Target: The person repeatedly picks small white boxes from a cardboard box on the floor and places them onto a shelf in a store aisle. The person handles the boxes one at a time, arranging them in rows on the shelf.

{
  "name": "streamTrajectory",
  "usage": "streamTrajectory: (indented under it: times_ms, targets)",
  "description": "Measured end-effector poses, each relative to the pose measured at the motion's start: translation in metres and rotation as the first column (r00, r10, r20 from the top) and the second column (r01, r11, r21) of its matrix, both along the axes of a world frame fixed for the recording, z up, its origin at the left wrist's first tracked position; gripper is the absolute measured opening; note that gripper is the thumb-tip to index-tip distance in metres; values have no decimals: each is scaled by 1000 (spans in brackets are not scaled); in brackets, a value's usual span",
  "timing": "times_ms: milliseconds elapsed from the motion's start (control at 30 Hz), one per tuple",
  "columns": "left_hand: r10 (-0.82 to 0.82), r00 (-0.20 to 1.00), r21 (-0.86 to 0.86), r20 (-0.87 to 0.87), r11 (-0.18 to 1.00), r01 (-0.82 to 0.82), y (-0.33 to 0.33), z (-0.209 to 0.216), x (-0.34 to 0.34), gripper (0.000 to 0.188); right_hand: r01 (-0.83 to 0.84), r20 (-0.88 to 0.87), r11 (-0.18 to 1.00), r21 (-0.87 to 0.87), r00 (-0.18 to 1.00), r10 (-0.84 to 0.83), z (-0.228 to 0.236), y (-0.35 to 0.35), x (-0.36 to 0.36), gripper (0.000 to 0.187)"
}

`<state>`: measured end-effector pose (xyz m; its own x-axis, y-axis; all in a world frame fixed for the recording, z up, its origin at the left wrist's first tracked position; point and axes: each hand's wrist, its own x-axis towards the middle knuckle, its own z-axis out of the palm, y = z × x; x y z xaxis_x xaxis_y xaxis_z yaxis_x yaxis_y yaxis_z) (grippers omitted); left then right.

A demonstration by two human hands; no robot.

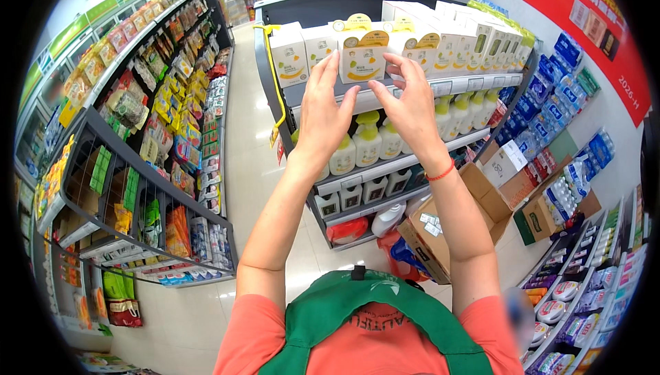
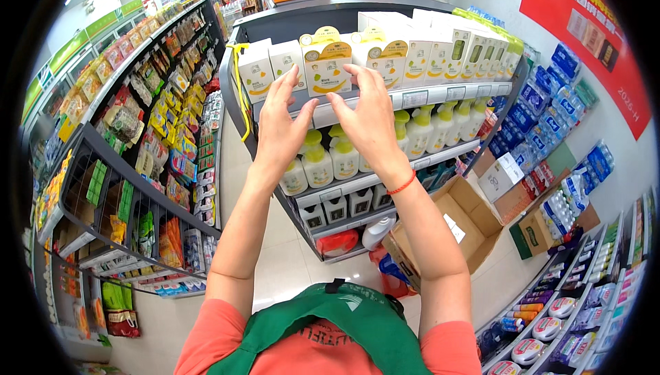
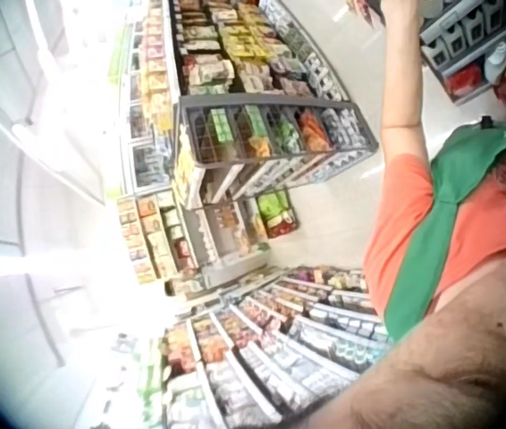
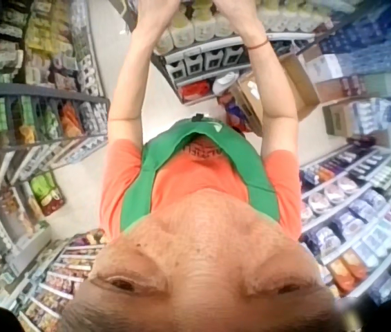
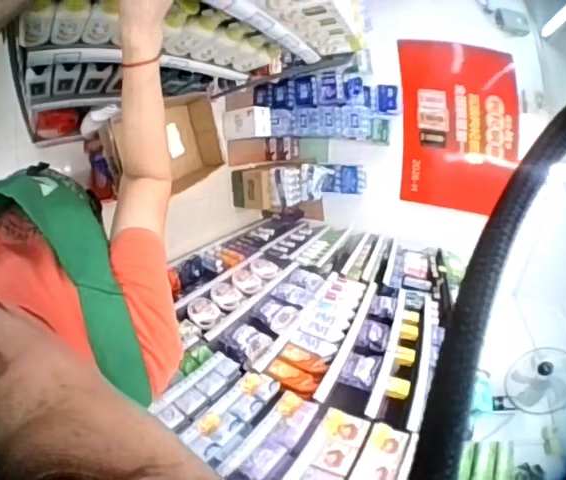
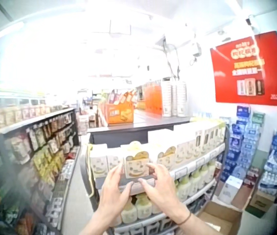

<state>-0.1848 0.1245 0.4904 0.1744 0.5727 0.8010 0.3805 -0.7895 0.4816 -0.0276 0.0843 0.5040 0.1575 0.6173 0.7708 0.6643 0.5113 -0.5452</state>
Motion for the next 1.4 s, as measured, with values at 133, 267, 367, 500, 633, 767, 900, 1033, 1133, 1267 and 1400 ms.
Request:
streamTrajectory:
  times_ms: [133,267,367,500,633,767,900,1033,1133,1267,1400]
  targets:
    - [1,999,-56,-37,998,-4,13,6,-1,63,29,-15,999,41,999,-29,-8,13,0,59]
    - [10,995,-164,-94,986,-26,17,15,3,64,52,-19,991,-119,998,-55,-2,17,2,71]
    - [38,991,-185,-128,981,-61,23,11,0,64,-5,-53,980,-201,999,-6,2,21,-3,72]
    - [36,992,-184,-122,981,-59,25,9,9,64,101,25,972,-211,995,-98,-4,29,3,67]
    - [44,995,-93,-92,994,-53,31,2,10,60,68,1,978,-195,998,-69,-5,29,3,63]
    - [21,998,-156,-54,987,-30,18,13,11,56,-10,-88,981,-193,996,-7,-2,23,4,61]
    - [29,999,-82,-23,996,-31,13,13,10,54,-98,-198,983,-157,978,66,8,10,-4,60]
    - [5,999,-39,45,999,-3,11,10,14,53,-156,-247,980,-126,961,121,10,5,-4,60]
    - [-10,993,7,117,1000,10,7,11,18,54,-113,-240,992,-53,966,98,13,-2,-7,60]
    - [-36,988,60,151,998,27,-3,13,22,52,-11,-218,996,87,976,30,9,-6,-4,54]
    - [-58,987,140,150,989,36,-17,14,27,50,4,-262,992,130,965,31,12,-23,1,51]
